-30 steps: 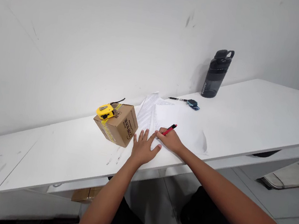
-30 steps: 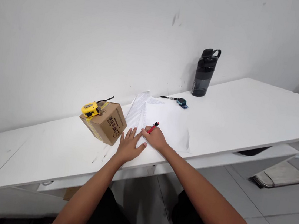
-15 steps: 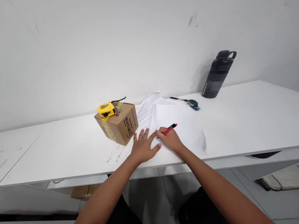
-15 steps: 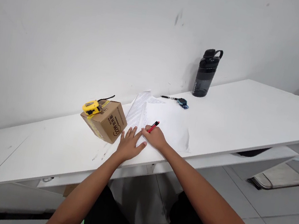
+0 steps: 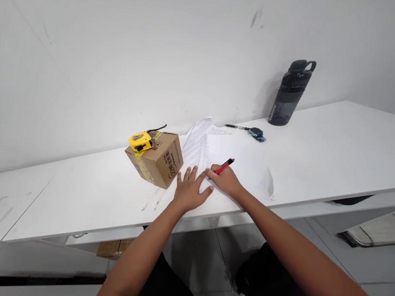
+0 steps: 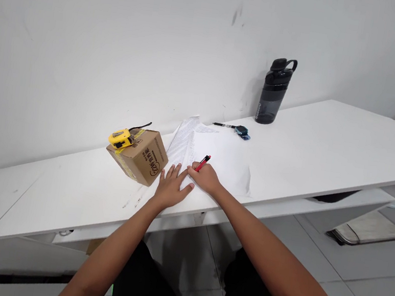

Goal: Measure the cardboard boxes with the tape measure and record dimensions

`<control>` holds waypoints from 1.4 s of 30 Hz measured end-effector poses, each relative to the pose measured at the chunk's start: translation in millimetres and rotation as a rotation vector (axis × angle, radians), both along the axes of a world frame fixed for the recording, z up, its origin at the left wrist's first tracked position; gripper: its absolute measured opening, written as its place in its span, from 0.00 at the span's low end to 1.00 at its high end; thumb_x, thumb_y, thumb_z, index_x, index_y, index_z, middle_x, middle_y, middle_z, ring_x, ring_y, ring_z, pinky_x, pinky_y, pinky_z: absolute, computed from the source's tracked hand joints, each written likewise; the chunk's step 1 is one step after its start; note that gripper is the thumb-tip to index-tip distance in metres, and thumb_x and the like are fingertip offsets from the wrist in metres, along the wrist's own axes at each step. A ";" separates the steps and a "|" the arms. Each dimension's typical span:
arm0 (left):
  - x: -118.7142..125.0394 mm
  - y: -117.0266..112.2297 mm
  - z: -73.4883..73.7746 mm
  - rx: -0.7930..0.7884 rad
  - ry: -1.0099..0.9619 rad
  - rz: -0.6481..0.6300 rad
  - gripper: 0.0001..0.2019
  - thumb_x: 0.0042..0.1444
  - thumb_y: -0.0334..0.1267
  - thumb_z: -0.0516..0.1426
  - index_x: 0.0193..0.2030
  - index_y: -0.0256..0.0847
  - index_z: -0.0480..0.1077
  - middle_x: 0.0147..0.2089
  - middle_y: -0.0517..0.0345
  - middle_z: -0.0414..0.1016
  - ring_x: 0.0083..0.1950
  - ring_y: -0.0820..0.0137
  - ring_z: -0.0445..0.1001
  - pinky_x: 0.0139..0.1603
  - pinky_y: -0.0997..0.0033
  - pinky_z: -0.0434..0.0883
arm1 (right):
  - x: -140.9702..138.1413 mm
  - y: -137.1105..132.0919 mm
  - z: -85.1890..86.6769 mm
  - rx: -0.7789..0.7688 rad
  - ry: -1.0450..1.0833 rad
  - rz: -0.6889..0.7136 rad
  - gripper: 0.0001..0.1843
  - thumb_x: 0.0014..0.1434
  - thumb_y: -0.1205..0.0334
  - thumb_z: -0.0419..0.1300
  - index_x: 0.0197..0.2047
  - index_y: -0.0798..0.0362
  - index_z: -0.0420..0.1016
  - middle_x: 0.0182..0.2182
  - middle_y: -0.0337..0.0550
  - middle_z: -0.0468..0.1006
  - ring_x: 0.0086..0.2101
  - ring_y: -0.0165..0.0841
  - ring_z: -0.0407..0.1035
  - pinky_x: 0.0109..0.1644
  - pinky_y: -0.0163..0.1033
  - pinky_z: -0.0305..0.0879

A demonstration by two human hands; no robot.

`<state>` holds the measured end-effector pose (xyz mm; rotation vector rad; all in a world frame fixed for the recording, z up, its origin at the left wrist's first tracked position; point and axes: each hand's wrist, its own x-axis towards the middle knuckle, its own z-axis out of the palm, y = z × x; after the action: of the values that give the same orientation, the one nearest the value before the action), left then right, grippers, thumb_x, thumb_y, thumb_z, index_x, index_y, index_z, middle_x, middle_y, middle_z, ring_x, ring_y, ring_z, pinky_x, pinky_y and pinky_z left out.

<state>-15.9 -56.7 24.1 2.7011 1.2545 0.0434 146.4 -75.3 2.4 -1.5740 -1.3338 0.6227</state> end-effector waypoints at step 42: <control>-0.3 -0.8 0.1 -0.003 -0.008 0.001 0.34 0.62 0.64 0.37 0.72 0.56 0.43 0.76 0.56 0.37 0.76 0.56 0.34 0.71 0.40 0.36 | 0.0 -2.1 2.7 0.002 -0.018 -0.047 0.19 0.56 0.54 0.53 0.18 0.50 0.54 0.16 0.34 0.61 0.23 0.30 0.56 0.29 0.37 0.50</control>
<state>-16.2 -57.5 24.3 2.6956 1.2525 0.0521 146.4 -77.4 5.1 -1.6079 -1.3069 0.5792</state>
